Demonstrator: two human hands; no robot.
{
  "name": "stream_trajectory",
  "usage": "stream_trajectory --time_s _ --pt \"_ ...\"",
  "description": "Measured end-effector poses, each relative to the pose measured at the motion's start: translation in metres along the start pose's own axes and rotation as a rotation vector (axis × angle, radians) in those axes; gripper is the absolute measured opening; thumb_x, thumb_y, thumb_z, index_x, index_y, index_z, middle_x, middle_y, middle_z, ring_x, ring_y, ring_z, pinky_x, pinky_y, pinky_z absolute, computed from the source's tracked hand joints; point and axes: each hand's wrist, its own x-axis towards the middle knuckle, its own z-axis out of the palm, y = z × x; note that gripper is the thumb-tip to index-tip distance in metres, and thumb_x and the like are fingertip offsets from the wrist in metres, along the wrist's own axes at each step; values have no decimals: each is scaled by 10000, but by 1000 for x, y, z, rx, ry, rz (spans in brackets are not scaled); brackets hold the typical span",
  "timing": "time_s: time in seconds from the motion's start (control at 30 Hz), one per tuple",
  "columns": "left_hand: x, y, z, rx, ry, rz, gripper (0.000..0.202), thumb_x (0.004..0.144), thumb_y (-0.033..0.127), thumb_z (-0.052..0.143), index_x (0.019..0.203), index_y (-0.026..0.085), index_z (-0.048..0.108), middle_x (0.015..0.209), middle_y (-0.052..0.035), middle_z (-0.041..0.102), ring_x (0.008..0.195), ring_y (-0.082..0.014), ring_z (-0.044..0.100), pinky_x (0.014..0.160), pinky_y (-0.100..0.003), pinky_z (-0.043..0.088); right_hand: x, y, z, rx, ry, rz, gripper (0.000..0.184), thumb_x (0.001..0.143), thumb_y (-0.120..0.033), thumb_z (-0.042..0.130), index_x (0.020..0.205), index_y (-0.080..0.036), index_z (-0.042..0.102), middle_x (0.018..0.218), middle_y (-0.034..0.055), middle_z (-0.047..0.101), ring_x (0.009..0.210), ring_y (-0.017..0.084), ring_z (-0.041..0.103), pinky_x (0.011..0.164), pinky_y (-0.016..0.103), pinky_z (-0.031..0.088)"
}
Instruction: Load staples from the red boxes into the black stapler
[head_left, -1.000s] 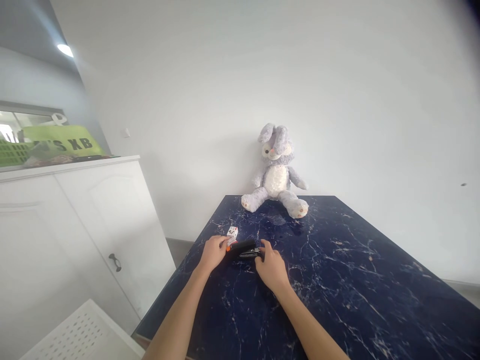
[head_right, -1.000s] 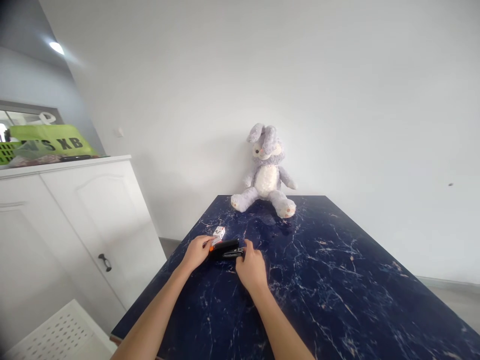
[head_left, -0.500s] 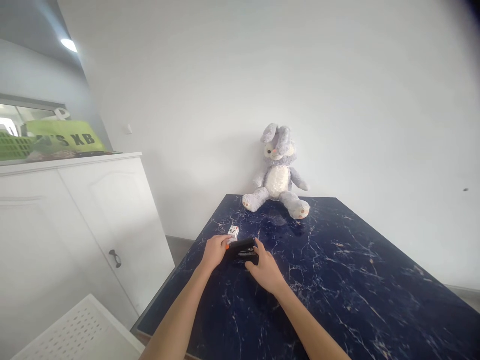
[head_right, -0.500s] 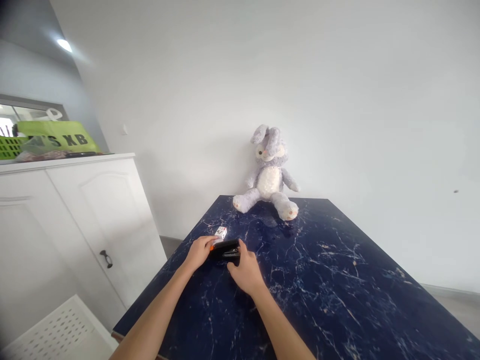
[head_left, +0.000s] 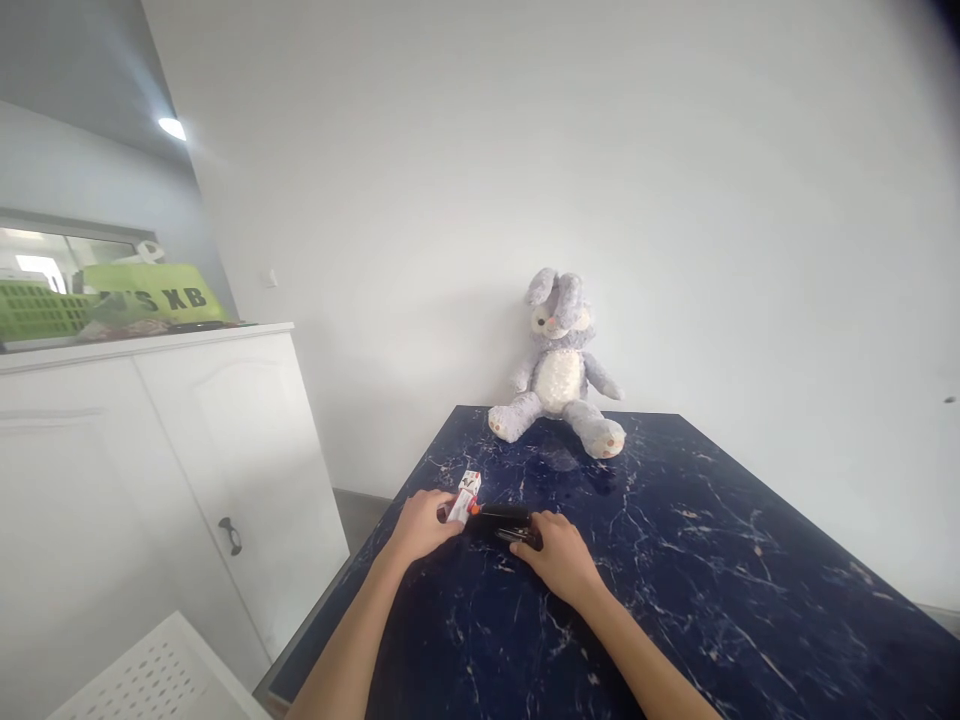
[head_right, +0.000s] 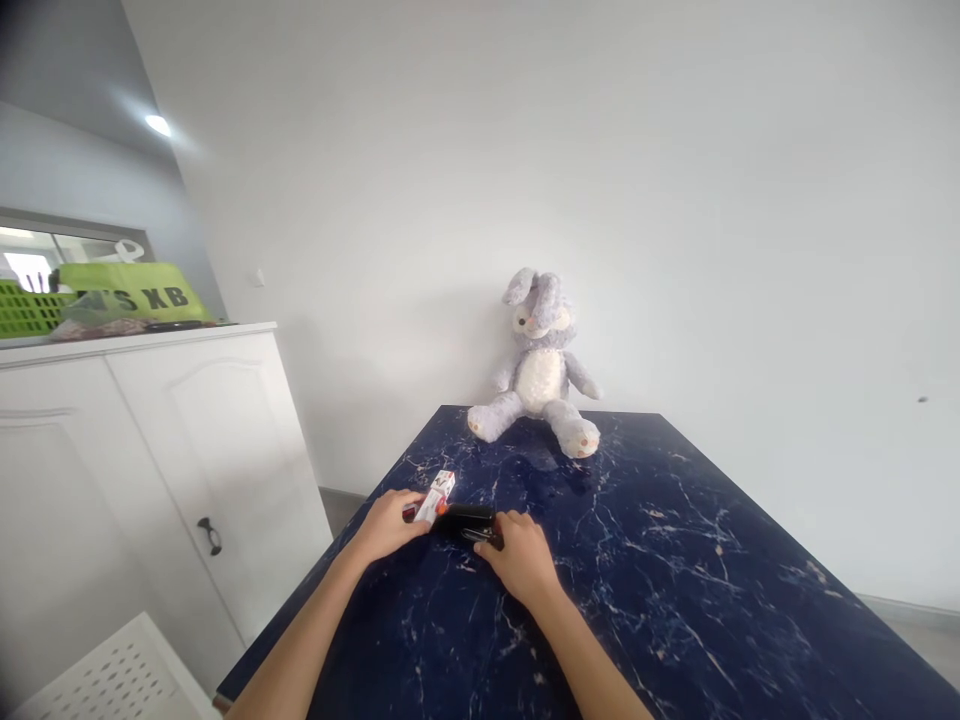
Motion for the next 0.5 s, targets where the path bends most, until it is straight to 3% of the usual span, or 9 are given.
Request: stream_trajectory --time_s 0.23,0.3,0.37,0.43,0.5 --pt "-1 -4 -5 -17 -93 117 268 821 420 615 951 252 779 938 -23 746 905 -225 648 815 -292 475 -5 17 -9 -30 50 95 218 789 -411 672 876 -213 650 916 53 674 884 237 588 729 297 377" --pt "2 -6 -2 9 -45 111 332 894 442 524 1053 264 754 1110 -40 716 1067 -247 602 942 -340 432 -6 17 -11 -33 57 98 223 785 -417 675 860 -208 647 920 61 675 889 238 586 726 293 373" --pt "8 -7 6 36 7 90 420 959 438 413 1257 267 655 1352 -63 597 1258 -273 487 1056 -407 346 -6 16 -11 -38 60 104 232 780 -421 680 859 -206 649 924 63 677 895 239 586 724 292 371" --pt "18 -6 17 60 5 85 468 967 448 405 1380 282 547 1493 -67 463 1362 -304 379 1091 -470 295 -5 17 -11 -46 66 116 232 777 -418 684 869 -207 655 926 59 678 902 240 585 733 295 373" --pt "28 -2 27 74 -39 109 496 941 470 465 1411 317 505 1530 -58 416 1382 -331 352 1084 -508 292 -3 22 -12 -58 74 135 236 778 -416 684 884 -207 661 929 55 678 909 244 582 748 303 376"
